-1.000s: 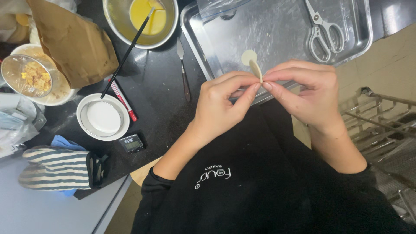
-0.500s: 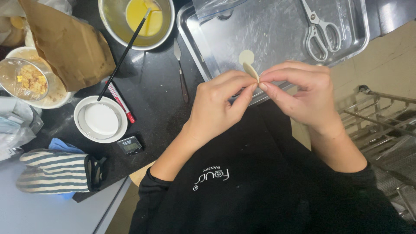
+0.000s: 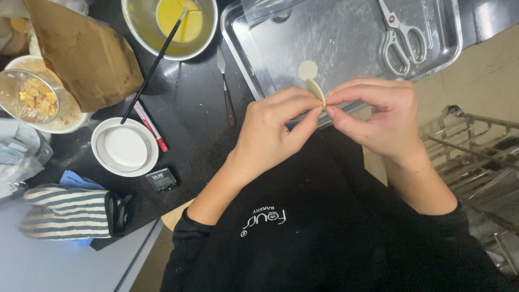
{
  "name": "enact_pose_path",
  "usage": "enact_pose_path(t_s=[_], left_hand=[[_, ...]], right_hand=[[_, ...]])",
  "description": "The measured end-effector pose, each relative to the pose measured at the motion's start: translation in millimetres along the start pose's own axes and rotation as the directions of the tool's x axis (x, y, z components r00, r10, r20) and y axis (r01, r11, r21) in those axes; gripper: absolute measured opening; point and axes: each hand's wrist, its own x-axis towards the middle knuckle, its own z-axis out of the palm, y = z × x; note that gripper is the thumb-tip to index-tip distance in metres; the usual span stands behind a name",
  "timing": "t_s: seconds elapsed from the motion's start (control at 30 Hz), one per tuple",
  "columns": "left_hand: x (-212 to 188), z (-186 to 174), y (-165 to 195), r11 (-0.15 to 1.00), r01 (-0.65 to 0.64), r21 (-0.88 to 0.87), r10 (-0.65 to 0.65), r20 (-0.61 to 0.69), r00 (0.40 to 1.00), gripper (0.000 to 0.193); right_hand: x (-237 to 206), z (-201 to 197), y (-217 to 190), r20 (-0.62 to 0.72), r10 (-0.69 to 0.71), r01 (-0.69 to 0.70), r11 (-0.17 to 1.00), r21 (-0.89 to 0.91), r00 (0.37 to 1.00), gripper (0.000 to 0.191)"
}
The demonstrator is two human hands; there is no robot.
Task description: The person cuts a sheet of dough into circles using a round cutter, trims the edges with scissors, and then folds each circle into a small cone shape. The shaped pieces are placed on a metal tray.
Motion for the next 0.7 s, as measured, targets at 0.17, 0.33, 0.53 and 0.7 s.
enact_pose_path(t_s=[0.17, 0.33, 0.53, 0.7], left_hand=[[-0.1, -0.8, 1.4, 1.000, -0.011, 0.004, 0.011, 0.006, 1.000, 0.011], [1.4, 0.4, 1.6, 1.000, 0.000, 0.013, 0.000, 0.001, 1.000, 0.011], [1.2, -0.4, 2.3, 1.000, -0.011, 0.014, 0.011, 0.002, 1.000, 0.011], [0.5, 0.0, 4.7, 0.999, -0.023, 0.040, 0.023, 0.000, 1.000, 0.010]], right_hand=[[-0.5, 0.7, 0.9, -0.010, -0.023, 0.023, 1.000, -0.003, 1.000, 0.014], [-0.8, 1.2, 0.4, -0.014, -0.028, 0.028, 0.999, -0.036, 1.000, 0.014], [-0.9, 0.2, -0.1, -0.006, -0.016, 0.016, 1.000, 0.012, 1.000, 0.014], [-2.1, 0.8, -0.5, -0.014, -0.014, 0.014, 1.000, 0.014, 1.000, 0.013]])
